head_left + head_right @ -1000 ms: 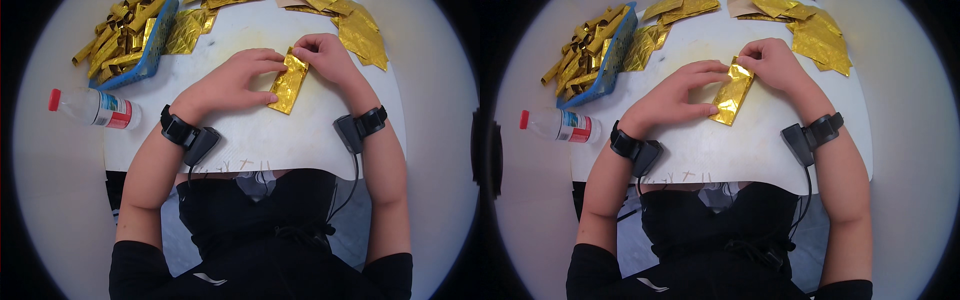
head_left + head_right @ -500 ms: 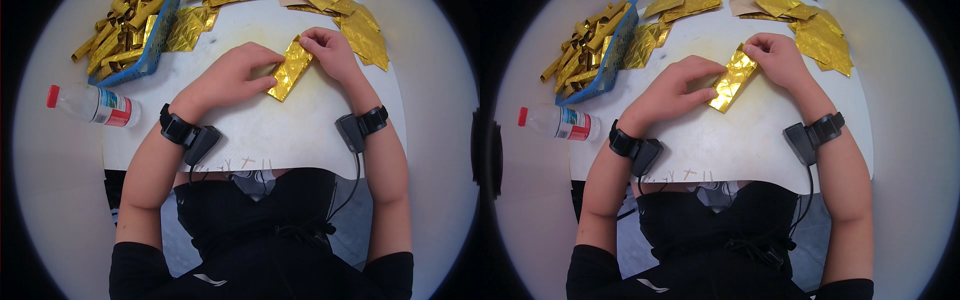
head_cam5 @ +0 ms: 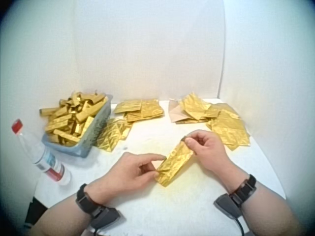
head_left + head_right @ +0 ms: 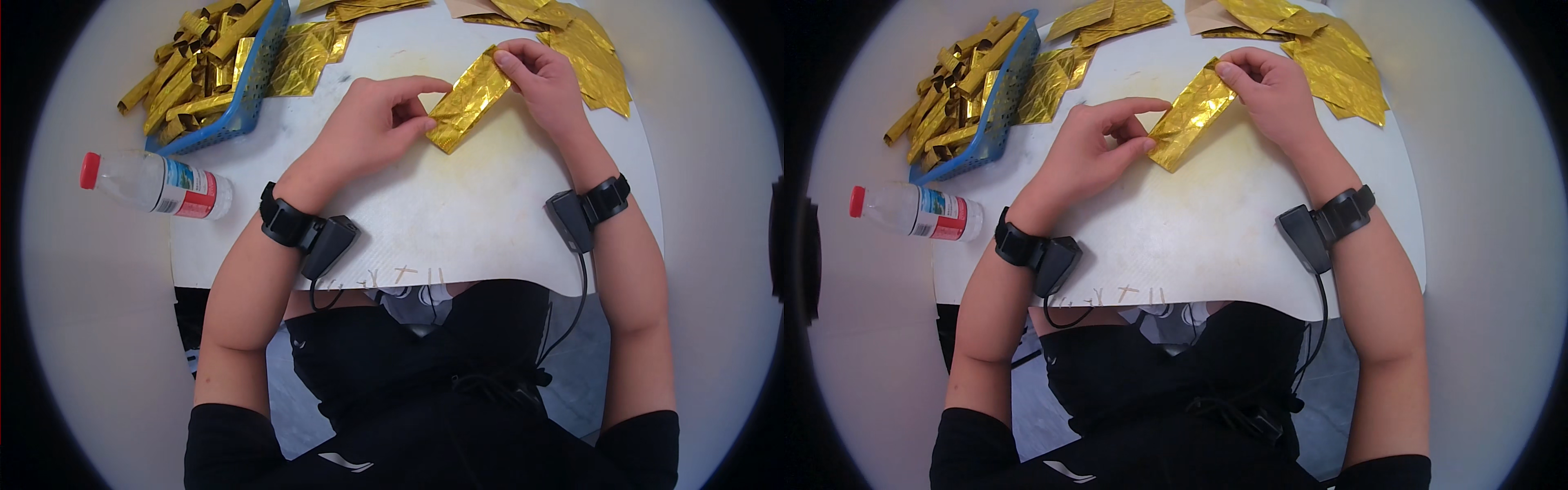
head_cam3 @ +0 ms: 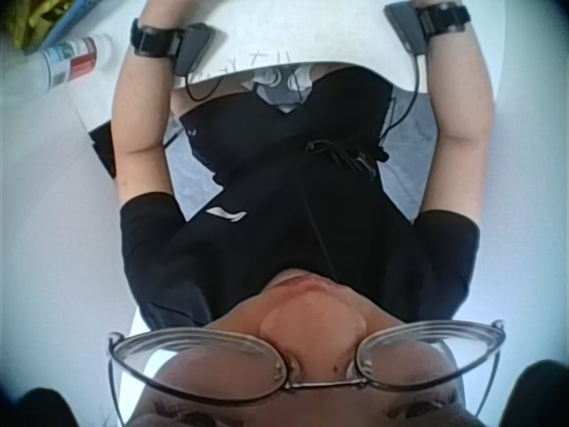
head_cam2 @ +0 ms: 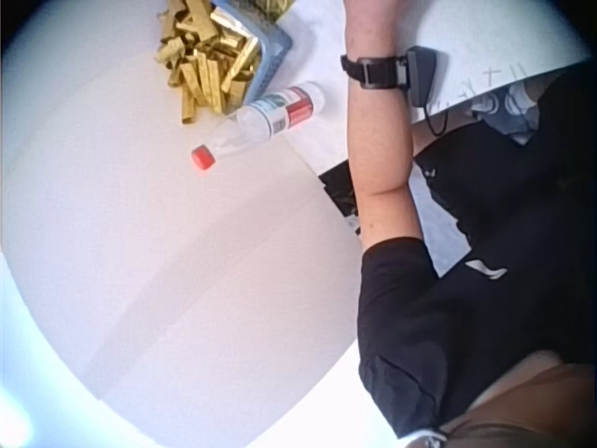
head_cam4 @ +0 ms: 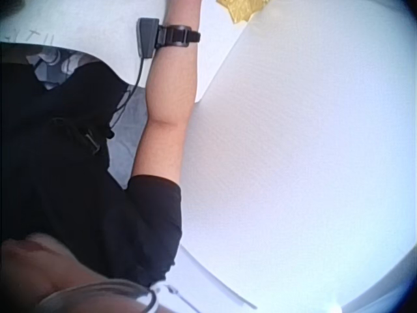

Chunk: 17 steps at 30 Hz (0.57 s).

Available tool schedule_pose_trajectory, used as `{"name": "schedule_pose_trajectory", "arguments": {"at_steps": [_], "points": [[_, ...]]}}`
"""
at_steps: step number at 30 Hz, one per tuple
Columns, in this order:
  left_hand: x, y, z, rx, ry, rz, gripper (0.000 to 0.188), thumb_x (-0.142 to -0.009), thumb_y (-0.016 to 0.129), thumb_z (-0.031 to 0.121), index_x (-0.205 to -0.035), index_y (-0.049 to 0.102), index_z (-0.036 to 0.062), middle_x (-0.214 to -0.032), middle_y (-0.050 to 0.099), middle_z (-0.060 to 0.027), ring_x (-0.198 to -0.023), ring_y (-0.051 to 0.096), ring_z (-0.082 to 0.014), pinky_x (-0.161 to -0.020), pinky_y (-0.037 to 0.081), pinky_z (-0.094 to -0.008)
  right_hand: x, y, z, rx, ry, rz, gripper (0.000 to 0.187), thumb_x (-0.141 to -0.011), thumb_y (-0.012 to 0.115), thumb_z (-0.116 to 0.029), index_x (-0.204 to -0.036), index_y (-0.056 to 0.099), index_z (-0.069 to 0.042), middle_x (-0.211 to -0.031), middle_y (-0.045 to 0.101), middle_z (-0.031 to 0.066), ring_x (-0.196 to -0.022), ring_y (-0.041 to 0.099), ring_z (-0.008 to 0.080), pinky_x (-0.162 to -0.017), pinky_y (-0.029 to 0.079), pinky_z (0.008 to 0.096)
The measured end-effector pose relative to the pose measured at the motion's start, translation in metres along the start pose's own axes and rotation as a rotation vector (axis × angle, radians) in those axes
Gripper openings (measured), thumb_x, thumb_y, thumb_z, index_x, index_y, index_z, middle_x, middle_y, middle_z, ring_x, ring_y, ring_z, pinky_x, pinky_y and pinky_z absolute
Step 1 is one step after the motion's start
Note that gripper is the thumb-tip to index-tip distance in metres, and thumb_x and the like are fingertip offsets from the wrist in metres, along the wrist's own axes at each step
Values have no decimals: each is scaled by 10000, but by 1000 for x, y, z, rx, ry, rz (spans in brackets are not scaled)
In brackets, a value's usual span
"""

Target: Folding gold foil spirit money at a partitioned workspace.

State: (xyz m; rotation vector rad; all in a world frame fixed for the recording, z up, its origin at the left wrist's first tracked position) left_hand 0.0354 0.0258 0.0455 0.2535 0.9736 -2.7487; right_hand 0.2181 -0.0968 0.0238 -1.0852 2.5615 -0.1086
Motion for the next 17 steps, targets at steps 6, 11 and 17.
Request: {"name": "schedule_pose_trajectory", "arguments": {"at_steps": [6,11,17], "points": [[2,10,0,4,-8,-112,421,-915,736,27,-1334,738,65,-848,738,-73,-757,647,-120,-734,542,-303,0,4,-2,67,-55,-10,238,-1012,747,-214,-1097,781,6,-866,714,-21,-775,589,61,-709,493,255],[4,20,14,-204,183,-172,357,-914,726,46,-1270,749,31,-836,675,-97,-808,620,-217,-767,519,-370,2,16,-6,325,-33,-95,244,-988,730,-224,-1063,783,1,-826,721,36,-761,612,106,-731,517,285],[4,26,20,-312,315,-154,344,-894,749,81,-1235,759,38,-867,681,-150,-918,623,-308,-848,515,-453,0,13,-2,421,10,-90,268,-968,738,-250,-1046,787,1,-831,744,83,-765,642,139,-741,538,313]]}}
Point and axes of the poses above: each hand's wrist, its own x-axis away from the middle knuckle, its own y-axis out of the palm, z = x × y, the point moved 10 cm from there along -x, towards the middle knuckle
